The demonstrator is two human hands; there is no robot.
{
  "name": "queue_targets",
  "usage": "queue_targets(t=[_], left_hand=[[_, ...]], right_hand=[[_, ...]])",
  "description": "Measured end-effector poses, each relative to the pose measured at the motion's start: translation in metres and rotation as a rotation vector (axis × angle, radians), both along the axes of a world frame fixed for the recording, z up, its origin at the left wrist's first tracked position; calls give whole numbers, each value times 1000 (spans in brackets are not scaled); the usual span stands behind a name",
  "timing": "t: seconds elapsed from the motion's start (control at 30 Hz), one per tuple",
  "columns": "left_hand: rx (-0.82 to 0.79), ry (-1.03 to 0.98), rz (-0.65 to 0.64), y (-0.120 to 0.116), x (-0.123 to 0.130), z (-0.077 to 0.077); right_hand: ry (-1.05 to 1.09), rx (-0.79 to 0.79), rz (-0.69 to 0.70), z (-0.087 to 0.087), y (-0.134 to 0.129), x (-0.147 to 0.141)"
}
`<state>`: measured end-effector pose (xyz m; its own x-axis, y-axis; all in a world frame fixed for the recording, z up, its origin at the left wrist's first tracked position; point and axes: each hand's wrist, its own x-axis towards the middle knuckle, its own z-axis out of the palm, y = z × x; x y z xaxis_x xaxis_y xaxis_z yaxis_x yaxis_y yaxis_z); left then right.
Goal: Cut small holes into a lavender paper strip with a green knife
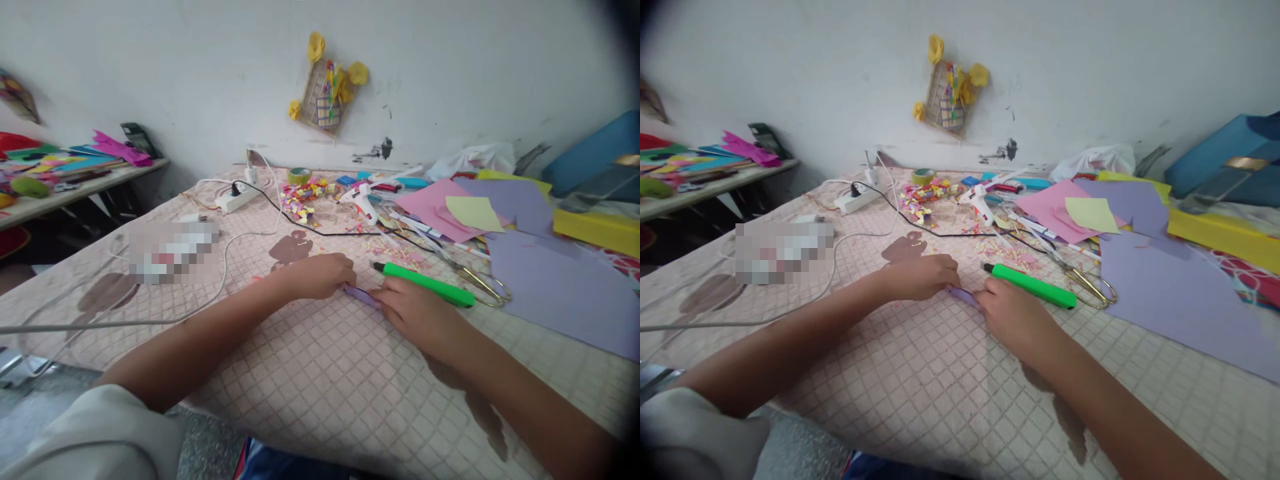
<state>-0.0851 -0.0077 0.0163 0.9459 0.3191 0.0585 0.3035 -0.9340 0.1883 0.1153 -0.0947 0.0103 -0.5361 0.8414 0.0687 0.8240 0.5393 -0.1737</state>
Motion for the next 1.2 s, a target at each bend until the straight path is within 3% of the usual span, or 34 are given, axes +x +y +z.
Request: queue_targets(t=[0.23, 0.43, 0.53, 0.8, 1.03, 1.2], left_hand=[[-170, 6, 27, 1, -1, 7], [-421, -29, 16, -1, -9, 19], [-623, -119, 44, -3, -13, 22], [-1117, -209, 55, -7, -15, 12], [-1210, -212, 13, -7, -14, 6], [-1264, -100, -76, -10, -14, 11]], right_hand=[[181, -104, 9, -5, 5, 6], [660, -618, -116, -5, 9, 20], [821, -776, -188, 0, 6, 22], [974, -971, -186, 8, 2, 24], [983, -989, -157, 8, -1, 27], [973, -1048, -16, 8, -5, 23]])
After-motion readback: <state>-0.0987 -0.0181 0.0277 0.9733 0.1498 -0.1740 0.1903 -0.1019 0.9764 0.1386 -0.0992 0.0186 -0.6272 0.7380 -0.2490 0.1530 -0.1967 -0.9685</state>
